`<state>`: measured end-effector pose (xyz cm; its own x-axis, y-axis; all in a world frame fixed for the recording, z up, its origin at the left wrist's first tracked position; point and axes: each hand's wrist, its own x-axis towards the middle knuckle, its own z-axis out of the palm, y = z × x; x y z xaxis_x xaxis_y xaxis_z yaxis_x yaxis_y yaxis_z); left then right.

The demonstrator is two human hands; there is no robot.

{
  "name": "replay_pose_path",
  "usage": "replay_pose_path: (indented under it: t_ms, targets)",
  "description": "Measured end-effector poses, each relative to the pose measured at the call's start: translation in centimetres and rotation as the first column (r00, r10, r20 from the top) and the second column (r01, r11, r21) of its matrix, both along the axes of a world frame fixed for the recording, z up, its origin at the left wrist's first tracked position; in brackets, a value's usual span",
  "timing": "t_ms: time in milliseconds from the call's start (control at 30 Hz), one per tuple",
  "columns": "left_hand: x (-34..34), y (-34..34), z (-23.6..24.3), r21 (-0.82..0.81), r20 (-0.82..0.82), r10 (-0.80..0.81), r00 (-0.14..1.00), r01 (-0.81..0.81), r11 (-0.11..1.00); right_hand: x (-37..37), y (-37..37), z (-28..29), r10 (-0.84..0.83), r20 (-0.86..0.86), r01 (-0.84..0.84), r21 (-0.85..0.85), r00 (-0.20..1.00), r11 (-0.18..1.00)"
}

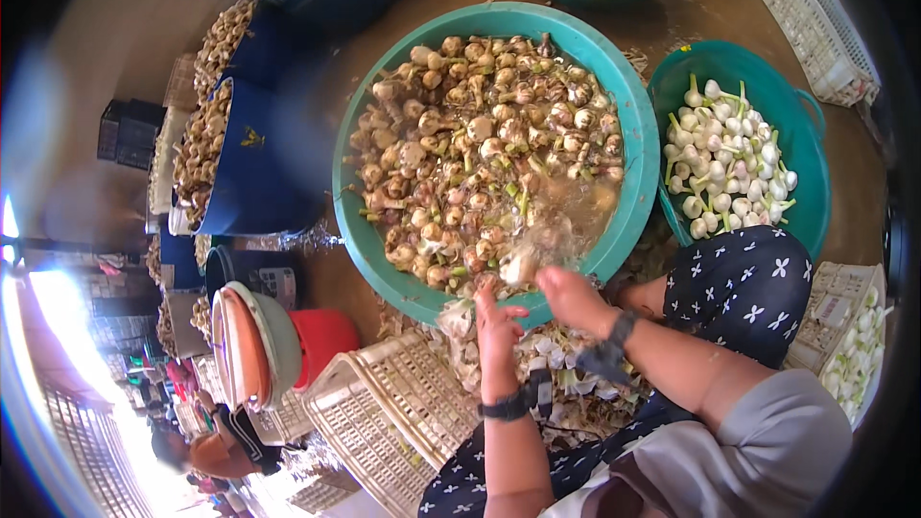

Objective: The person peels garlic bulbs by hand, removing the outer skins and placing the cleaned garlic into a separate green basin. They handle the bulbs one at a time, discarding the skins onto a pile on the floor.

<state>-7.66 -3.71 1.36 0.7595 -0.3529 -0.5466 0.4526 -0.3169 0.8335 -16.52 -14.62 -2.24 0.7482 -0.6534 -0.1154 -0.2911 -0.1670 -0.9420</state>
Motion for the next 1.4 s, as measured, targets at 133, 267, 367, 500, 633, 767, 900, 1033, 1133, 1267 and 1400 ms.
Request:
replay_pose_path:
  t_ms: [133, 267, 367, 500, 633, 767, 900, 1033, 1133, 1267, 1400]
  targets:
    - [-1.6, -2.2, 1.0, 0.037, 0.152, -0.185, 0.971, 0.181, 0.983, -3.0, 0.4, 4.2, 0.339, -0.123, -0.360, -0.359, 0.933, 0.861]
    - [-2.7, 0.0, 1.6, 0.004, 0.028, -0.138, 0.990, 0.138, 0.990, -3.6, 0.8, 4.2, 0.457, -0.076, -0.450, -0.374, 0.886, 0.811]
    - [-3.4, 1.6, 1.6, -0.034, -0.167, -0.111, 0.980, 0.107, 0.994, -3.6, 1.1, 2.7, 0.473, -0.063, -0.471, -0.276, 0.879, 0.838]
    - [-3.7, 3.6, 2.5, -0.224, -0.188, -0.184, 0.965, 0.140, 0.964, -4.0, 1.6, 2.3, 0.263, -0.037, -0.070, 0.919, 0.964, 0.388]
    - [-4.6, 3.3, 5.2, 0.309, 0.097, -0.584, 0.806, 0.533, 0.788, -4.7, 1.5, 2.0, 0.421, 0.116, -0.428, 0.036, 0.899, 0.903]
    - [-6.6, 3.8, 5.3, 0.533, 0.700, -0.686, 0.199, 0.494, 0.687, -3.8, 1.7, 0.6, 0.014, 0.158, -0.153, 0.926, 0.987, 0.346]
    - [-7.6, 4.2, 2.2, 0.037, 0.339, -0.152, 0.929, 0.148, 0.988, -4.2, 1.3, 2.9, -0.054, 0.201, -0.190, 0.969, 0.978, 0.158]
    - [-4.8, 5.5, -0.2, -0.482, -0.722, 0.258, 0.642, -0.734, 0.479, -6.9, 0.3, 6.4, 0.044, 0.350, -0.329, 0.819, 0.936, 0.469]
    - [-4.0, 6.3, -1.3, -0.405, -0.784, 0.227, 0.578, -0.753, 0.519, -7.5, -3.6, 9.2, -0.370, 0.472, -0.327, 0.860, 0.800, 0.391]
    - [-2.7, 6.4, -0.6, -0.467, -0.643, 0.243, 0.727, -0.623, 0.628, -7.1, -3.4, 7.3, 0.681, -0.174, -0.699, -0.070, 0.711, 0.712]
    - [-3.4, 2.4, 1.3, -0.396, -0.335, 0.455, 0.825, -0.561, 0.727, -3.4, 1.0, 6.1, 0.155, 0.200, -0.111, -0.215, 0.968, 0.970]
